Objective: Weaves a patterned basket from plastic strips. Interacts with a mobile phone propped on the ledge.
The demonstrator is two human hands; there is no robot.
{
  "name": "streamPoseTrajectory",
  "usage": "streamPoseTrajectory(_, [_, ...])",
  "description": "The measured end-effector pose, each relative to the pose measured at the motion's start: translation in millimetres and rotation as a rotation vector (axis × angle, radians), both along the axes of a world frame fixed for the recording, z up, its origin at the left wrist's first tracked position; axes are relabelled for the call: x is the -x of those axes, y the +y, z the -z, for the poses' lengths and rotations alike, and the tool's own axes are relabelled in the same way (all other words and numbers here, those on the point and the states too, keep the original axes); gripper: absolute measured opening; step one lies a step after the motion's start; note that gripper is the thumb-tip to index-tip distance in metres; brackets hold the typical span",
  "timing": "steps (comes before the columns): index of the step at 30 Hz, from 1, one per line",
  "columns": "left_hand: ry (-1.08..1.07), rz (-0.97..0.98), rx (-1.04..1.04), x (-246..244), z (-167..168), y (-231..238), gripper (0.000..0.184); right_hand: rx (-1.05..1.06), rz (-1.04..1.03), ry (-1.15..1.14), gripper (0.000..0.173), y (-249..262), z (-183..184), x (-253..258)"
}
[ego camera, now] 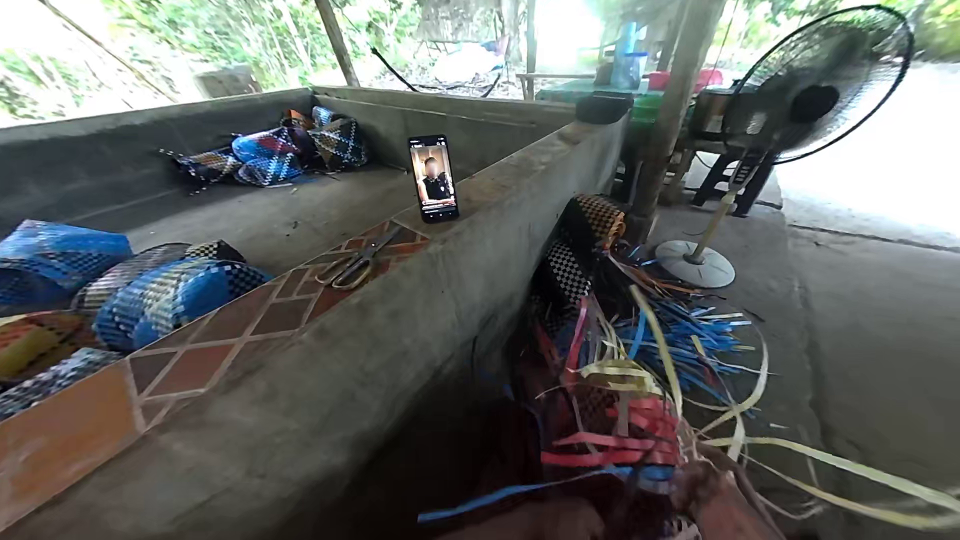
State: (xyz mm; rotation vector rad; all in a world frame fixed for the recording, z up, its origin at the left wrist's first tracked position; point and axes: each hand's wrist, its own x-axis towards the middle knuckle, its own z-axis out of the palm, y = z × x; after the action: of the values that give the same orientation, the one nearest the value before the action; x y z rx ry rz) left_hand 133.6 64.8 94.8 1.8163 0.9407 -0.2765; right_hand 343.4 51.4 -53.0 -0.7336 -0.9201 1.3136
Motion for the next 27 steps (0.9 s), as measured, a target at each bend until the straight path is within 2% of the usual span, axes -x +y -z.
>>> streamPoseTrajectory(1, [-0.241,0.077,-0.140,18,71,11,0.032,-0.003,0.039,-0.082,0.029,3,5,-3])
streamPoseTrajectory(2, [-0.574,0.110,-0.294,32,167,29,0.037,0.031,0.094,-0.277,0.025,2,14,-3])
streamPoseTrajectory(3, [-0.445,0.102,-0.225,34,207,43,0.040,0.092,0.107,-0.568,0.022,-1,22,-3])
streamPoseTrajectory(4, [-0.248,0.074,-0.134,29,220,54,0.042,0.161,0.051,-0.868,0.026,-4,27,-1])
streamPoseTrajectory(6, [-0.073,0.025,-0.065,19,221,62,0.045,0.216,-0.092,-1.277,0.033,-9,39,10])
streamPoseTrajectory(8, [-0.067,0.006,-0.078,16,220,67,0.046,0.264,-0.113,-1.416,0.039,-8,54,20])
streamPoseTrajectory(11, [-0.077,-0.072,-0.073,14,215,64,0.044,0.445,-0.033,-1.332,0.040,7,63,28])
streamPoseTrajectory(14, [-0.056,-0.102,-0.053,10,201,61,0.042,0.645,-0.072,-1.190,0.042,23,49,32])
streamPoseTrajectory(15, [-0.039,-0.118,-0.050,9,197,62,0.042,0.628,-0.063,-1.129,0.038,26,49,33])
streamPoseTrajectory(17, [0.041,-0.178,-0.024,7,196,67,0.044,0.453,0.002,-1.107,0.030,27,58,33])
streamPoseTrajectory(19, [0.089,-0.291,0.020,5,205,73,0.046,0.250,0.011,-1.127,0.025,23,72,33])
streamPoseTrajectory(22, [0.067,-0.347,0.022,5,223,76,0.042,0.101,-0.025,-1.092,0.018,18,88,39])
streamPoseTrajectory(24, [-0.005,-0.348,-0.051,8,226,72,0.045,0.073,-0.035,-1.062,0.017,18,91,41])
streamPoseTrajectory(26, [-0.103,-0.333,-0.243,17,222,64,0.055,0.029,-0.037,-1.060,0.020,19,95,43])
streamPoseTrajectory(27, [-0.153,-0.327,-0.353,23,218,59,0.053,0.028,-0.064,-1.061,0.024,19,94,43])
